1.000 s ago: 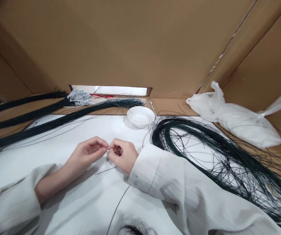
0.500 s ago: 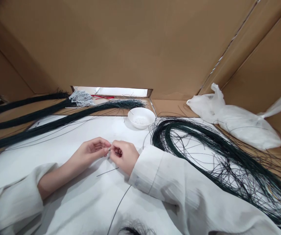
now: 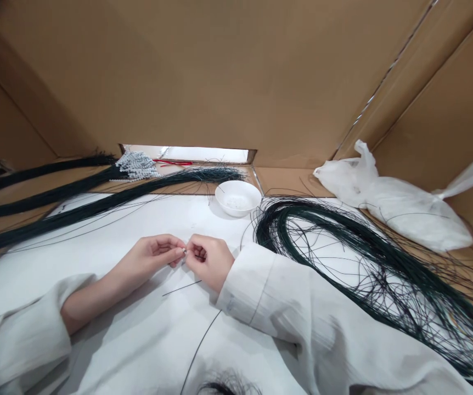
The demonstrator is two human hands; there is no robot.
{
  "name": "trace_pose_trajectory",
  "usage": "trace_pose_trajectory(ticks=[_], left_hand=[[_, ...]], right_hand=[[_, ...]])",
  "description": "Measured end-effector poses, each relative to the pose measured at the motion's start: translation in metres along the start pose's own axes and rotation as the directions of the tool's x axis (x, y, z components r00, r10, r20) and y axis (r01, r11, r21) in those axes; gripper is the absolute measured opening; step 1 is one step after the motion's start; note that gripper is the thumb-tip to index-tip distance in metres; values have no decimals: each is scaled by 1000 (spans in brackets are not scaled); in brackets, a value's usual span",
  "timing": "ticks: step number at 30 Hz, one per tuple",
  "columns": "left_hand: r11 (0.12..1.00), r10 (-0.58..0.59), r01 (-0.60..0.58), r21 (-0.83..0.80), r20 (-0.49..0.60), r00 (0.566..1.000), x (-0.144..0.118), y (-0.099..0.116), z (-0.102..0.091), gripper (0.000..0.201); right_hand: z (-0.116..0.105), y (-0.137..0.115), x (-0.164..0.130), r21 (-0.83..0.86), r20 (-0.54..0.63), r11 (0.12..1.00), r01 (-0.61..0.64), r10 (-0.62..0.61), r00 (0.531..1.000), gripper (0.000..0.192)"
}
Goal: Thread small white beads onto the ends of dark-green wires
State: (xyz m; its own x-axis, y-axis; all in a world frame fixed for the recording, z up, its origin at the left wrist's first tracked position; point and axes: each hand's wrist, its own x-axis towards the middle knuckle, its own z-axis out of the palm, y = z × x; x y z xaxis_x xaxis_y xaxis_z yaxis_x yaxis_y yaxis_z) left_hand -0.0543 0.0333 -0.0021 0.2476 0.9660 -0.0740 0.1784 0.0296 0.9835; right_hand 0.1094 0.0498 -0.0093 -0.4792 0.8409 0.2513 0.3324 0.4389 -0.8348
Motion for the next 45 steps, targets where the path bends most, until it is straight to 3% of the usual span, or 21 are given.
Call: trace_pose_trajectory(ticks=[12,17,28,34,45], left_hand=[[1000,8,-8,-4,44,999,0,1,-1,19],[1000,5,-5,-8,23,1000,1,1,0,19],[1000,8,-8,1,-1,1000,0,1,-1,20],[1000,20,-20,15,-23,1000,0,1,1,22],[966,134,-117,232,-60,989,-5,2,3,23]], right_hand=[[0,0,0,-24,-4,999,26,-27,1000,9],[0,0,1,6,2,1000,7,-7,1000,9],[2,-2,2,76,-118,991,-110,118,986,8],[0,-5,2,90,-109,991,-103,113,988,6],[2,2,1,26,-108,997,-73,75,991,11]])
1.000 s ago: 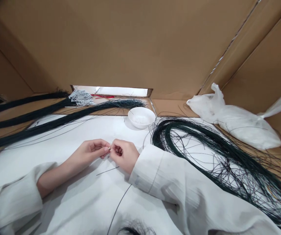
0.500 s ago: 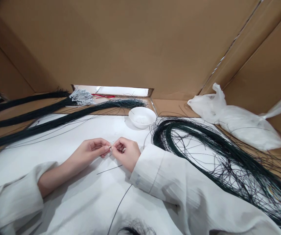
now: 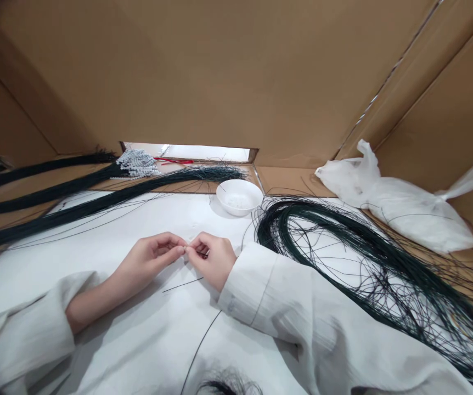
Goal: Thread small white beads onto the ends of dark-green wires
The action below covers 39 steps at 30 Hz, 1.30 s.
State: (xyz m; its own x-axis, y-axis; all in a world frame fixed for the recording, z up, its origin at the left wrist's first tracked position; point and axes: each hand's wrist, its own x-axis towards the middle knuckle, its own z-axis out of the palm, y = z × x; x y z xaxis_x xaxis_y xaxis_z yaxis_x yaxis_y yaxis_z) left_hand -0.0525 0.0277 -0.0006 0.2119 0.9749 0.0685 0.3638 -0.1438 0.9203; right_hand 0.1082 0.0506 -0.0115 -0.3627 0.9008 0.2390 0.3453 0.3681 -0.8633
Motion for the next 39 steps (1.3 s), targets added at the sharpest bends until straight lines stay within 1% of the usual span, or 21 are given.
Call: trace_pose_trajectory(ticks=[4,8,14,17,21,25,30,35,39], left_hand=[[992,61,-58,115,-22,998,-2,2,0,19],[973,94,-82,218,-46,994,-5,4,2,17],[945,148,-133,300,-28,989,-7,5,3,21],[924,164,-136,356,-47,985,-7,4,3,19],[901,136,-90,425,-80,987,-6,3,4,17],[886,134,-78,457,-91,987,-5,5,6,16],[886,122,-67,459,-91,988,-4,6,8,17],[875,152,-76,479,-121,981,-3,6,7,15],[896,156,-81,437,-139,978,1,2,1,20]], right_hand=[[0,1,0,57,35,996,-61,59,998,14],[0,-1,0,131,80,980,-147,138,987,11],[-1,-1,0,188,98,962,-197,181,978,11],[-1,-1,0,184,106,967,-179,161,981,12],[0,0,0,158,112,980,-119,102,988,9],[0,0,2,155,136,981,-112,91,986,7],[0,0,5,159,170,973,-170,142,975,13],[1,1,9,178,144,960,-217,193,971,6],[-2,-1,14,224,108,937,-270,251,962,10]])
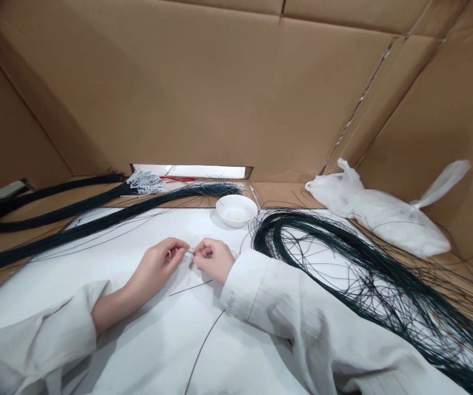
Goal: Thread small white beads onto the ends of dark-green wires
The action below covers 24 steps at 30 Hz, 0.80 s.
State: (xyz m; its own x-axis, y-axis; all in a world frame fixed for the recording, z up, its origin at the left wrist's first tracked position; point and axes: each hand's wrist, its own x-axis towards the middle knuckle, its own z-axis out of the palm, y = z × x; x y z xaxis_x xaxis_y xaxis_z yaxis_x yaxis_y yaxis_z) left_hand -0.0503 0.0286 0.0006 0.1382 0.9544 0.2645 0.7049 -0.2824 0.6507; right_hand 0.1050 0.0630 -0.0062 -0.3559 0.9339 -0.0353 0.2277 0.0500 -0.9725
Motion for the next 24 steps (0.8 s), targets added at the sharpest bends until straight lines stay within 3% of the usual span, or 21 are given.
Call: trace_pose_trajectory(ticks=[5,12,21,24], left_hand=[[991,40,-38,126,-17,999,12,-12,2,22],[974,104,-106,198,19,994,20,-10,15,18],[976,108,-111,186,26,994,22,-7,13,17],[999,26,-25,39,-6,1000,16,-7,8,17]], right_hand=[[-5,-2,4,37,-76,998,-50,53,996,15],[-6,3,6,62,-50,997,-47,50,997,3],[-4,-8,-2,126,40,986,-110,106,994,4],[-3,-8,-3,102,-1,990,-94,95,995,4]])
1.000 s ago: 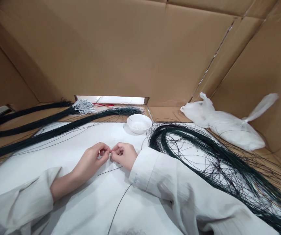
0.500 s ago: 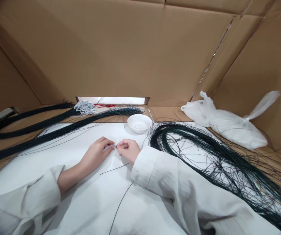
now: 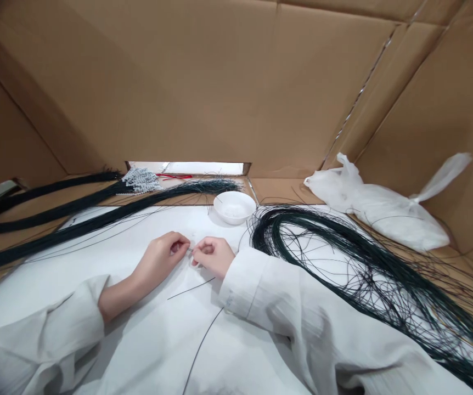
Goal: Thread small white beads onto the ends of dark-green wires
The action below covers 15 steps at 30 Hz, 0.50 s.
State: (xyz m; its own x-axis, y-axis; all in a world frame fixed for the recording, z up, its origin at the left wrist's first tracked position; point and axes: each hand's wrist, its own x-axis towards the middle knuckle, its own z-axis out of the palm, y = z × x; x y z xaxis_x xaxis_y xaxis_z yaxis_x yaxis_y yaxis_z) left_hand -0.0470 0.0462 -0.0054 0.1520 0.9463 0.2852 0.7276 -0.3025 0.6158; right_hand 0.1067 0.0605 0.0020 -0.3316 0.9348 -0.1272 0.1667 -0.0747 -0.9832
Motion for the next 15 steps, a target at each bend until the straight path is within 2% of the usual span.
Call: trace_pose_trajectory(ticks=[2,4,6,10,15], left_hand=[[969,-108,112,-220,29,994,-7,1,-4,17],[872,-208,235,-430,110,972,-14,3,-8,18],[754,-261,328,-570,199,945,-20,6,-11,18],[593,-252,396,-701,306,918,-28,12,-11,14],[505,-239,424,-752,351,905,-29,14,-10,14]], right_hand=[[2,2,-1,0,-12,1000,25,-25,1000,3],[4,3,-4,16,-5,999,41,-41,999,4],[7,4,-7,32,15,999,39,-40,999,7],[10,3,-13,69,72,997,37,-42,997,7],[11,0,-15,76,85,997,21,-28,996,7]])
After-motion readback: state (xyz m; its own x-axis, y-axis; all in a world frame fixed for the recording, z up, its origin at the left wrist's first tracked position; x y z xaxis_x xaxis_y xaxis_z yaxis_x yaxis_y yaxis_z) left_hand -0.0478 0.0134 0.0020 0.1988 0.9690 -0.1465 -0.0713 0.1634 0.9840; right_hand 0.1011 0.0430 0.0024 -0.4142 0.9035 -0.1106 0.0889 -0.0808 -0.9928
